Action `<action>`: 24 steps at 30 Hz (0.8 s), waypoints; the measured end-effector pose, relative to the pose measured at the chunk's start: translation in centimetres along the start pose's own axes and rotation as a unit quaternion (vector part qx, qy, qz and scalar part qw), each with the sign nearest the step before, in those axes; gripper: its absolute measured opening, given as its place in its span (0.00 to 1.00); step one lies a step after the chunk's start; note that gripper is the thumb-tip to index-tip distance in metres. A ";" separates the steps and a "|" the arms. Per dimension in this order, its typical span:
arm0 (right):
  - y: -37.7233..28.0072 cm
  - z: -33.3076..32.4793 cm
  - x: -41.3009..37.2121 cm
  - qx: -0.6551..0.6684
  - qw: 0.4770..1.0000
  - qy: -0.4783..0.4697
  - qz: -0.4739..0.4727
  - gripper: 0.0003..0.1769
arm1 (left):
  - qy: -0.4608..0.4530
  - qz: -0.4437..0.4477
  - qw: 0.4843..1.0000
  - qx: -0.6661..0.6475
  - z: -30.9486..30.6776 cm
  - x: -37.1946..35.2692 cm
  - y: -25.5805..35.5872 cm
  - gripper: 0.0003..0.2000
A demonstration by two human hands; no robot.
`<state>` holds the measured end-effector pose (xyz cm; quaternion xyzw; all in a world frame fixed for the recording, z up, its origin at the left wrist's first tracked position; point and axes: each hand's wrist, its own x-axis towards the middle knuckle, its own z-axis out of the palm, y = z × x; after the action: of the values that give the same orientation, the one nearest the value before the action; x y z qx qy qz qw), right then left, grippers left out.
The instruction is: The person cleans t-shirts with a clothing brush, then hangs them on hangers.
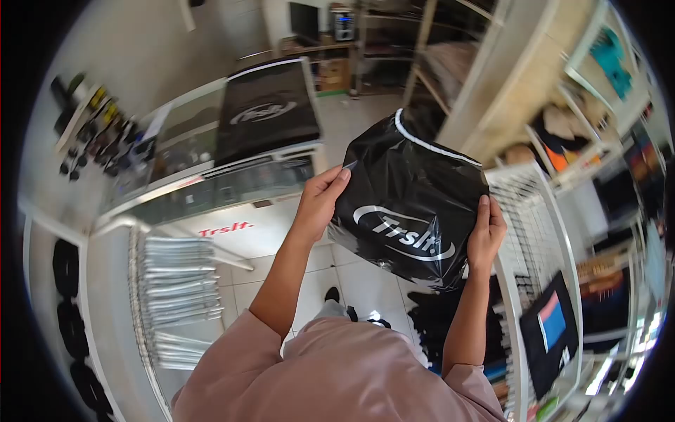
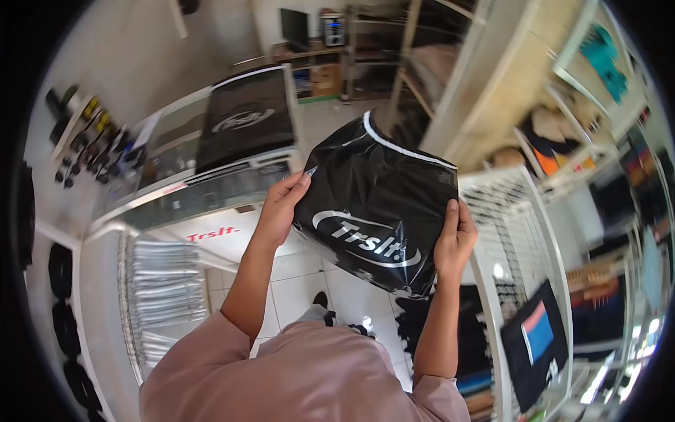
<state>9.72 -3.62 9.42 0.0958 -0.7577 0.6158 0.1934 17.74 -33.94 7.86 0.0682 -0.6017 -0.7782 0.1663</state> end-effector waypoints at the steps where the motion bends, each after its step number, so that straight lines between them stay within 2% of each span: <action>1: -0.3 3.2 1.2 0.008 1.000 -0.025 -0.001 0.18 | 0.016 0.017 1.000 0.012 -2.4 1.0 1.0 0.17; 2: -0.7 6.4 2.7 0.015 0.999 -0.045 -0.005 0.18 | 0.038 0.019 0.999 0.004 -4.8 1.8 2.5 0.18; 3: -1.1 9.4 4.1 0.021 0.998 -0.062 -0.009 0.19 | 0.114 0.045 0.991 0.048 -7.5 3.1 2.5 0.19; 4: -1.4 13.2 5.2 0.079 0.994 -0.064 -0.036 0.19 | 0.131 0.049 0.989 0.038 -10.0 4.1 3.5 0.19; 7: -2.3 22.9 8.7 0.170 0.982 -0.082 -0.017 0.21 | 0.152 0.073 0.985 0.047 -16.3 7.0 7.4 0.20; 9: -2.6 28.0 11.4 0.187 0.971 -0.143 -0.031 0.23 | 0.156 0.090 0.983 0.048 -19.7 9.3 9.3 0.20; 11: -3.8 33.2 13.7 0.149 0.975 -0.164 -0.031 0.23 | 0.153 0.092 0.983 0.040 -23.8 12.4 10.3 0.20; 12: -4.6 35.8 14.6 0.164 0.971 -0.173 -0.023 0.22 | 0.209 0.083 0.971 0.077 -27.0 15.3 9.3 0.20; 13: -5.1 38.4 15.7 0.178 0.967 -0.181 -0.014 0.22 | 0.206 0.089 0.969 0.101 -28.4 16.7 10.3 0.19; 16: -3.5 45.7 19.9 0.139 0.961 -0.240 -0.010 0.19 | 0.222 0.115 0.953 0.168 -31.2 20.1 11.8 0.17; 19: -1.1 52.1 22.4 0.076 0.969 -0.235 -0.008 0.19 | 0.260 0.084 0.930 0.247 -37.1 24.7 9.6 0.18; 24: 2.7 57.1 22.3 -0.120 0.962 -0.243 -0.015 0.25 | 0.341 -0.007 0.838 0.426 -41.5 27.0 4.4 0.20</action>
<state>-21.58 -56.31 6.66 0.2300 -0.8486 0.4759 0.0222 5.97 -82.04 3.55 0.3975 -0.7785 -0.3743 0.3096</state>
